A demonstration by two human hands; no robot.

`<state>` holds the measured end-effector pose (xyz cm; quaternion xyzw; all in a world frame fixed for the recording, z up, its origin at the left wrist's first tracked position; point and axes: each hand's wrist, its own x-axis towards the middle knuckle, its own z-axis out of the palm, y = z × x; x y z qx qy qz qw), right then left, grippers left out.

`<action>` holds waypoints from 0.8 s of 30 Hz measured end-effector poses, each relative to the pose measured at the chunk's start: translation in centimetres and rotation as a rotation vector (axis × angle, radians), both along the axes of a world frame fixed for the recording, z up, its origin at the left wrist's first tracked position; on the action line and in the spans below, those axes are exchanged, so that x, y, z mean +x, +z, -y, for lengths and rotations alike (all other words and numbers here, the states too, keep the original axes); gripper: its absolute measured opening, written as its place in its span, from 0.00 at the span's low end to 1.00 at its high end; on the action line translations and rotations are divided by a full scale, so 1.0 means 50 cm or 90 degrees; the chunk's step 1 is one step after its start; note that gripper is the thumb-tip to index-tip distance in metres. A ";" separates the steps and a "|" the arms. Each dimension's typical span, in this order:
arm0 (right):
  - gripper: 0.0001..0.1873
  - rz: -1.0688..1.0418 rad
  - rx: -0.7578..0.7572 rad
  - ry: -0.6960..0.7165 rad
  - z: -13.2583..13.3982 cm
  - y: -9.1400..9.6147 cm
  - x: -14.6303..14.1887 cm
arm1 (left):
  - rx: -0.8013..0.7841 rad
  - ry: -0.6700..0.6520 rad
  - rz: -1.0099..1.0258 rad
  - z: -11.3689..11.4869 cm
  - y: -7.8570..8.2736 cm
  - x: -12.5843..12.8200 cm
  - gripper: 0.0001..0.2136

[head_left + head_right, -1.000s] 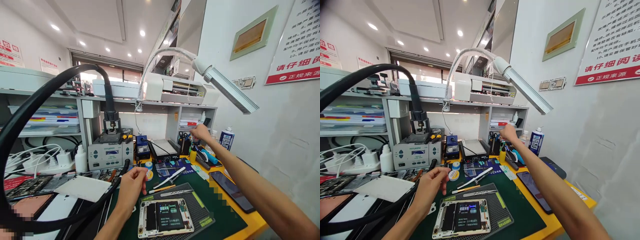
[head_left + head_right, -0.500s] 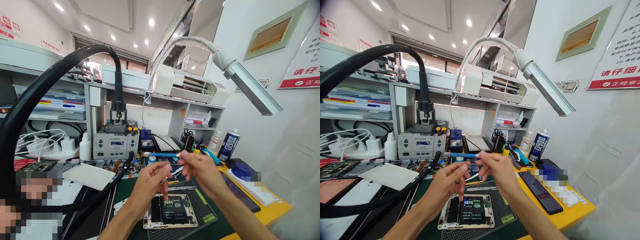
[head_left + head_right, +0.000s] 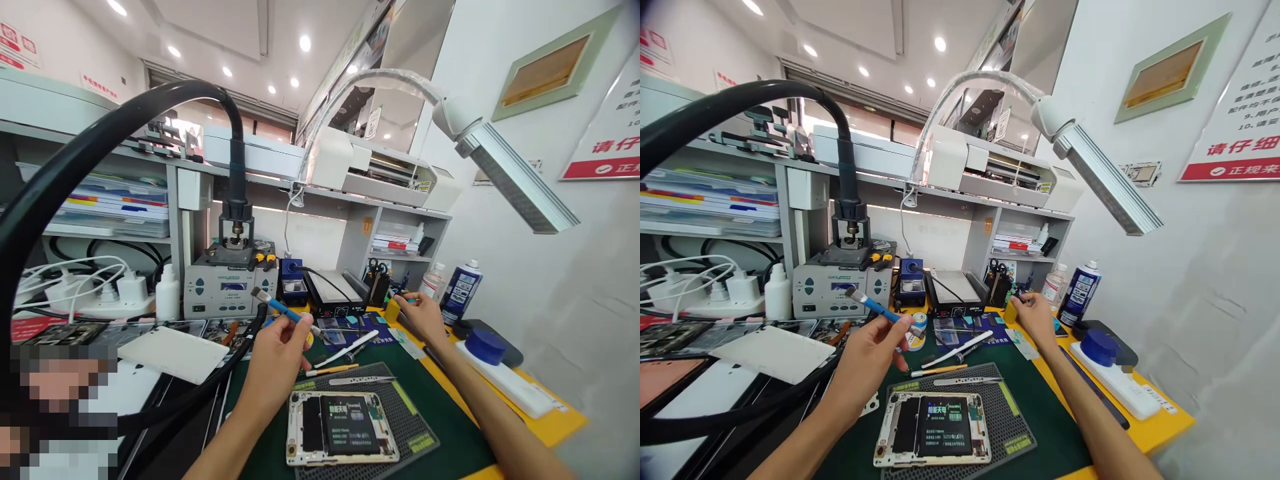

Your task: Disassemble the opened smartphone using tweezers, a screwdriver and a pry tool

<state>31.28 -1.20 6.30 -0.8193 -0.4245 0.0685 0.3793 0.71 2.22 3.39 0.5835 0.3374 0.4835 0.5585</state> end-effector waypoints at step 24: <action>0.18 0.083 -0.045 0.257 0.004 -0.014 0.042 | 0.006 -0.311 -0.210 -0.008 -0.024 0.000 0.15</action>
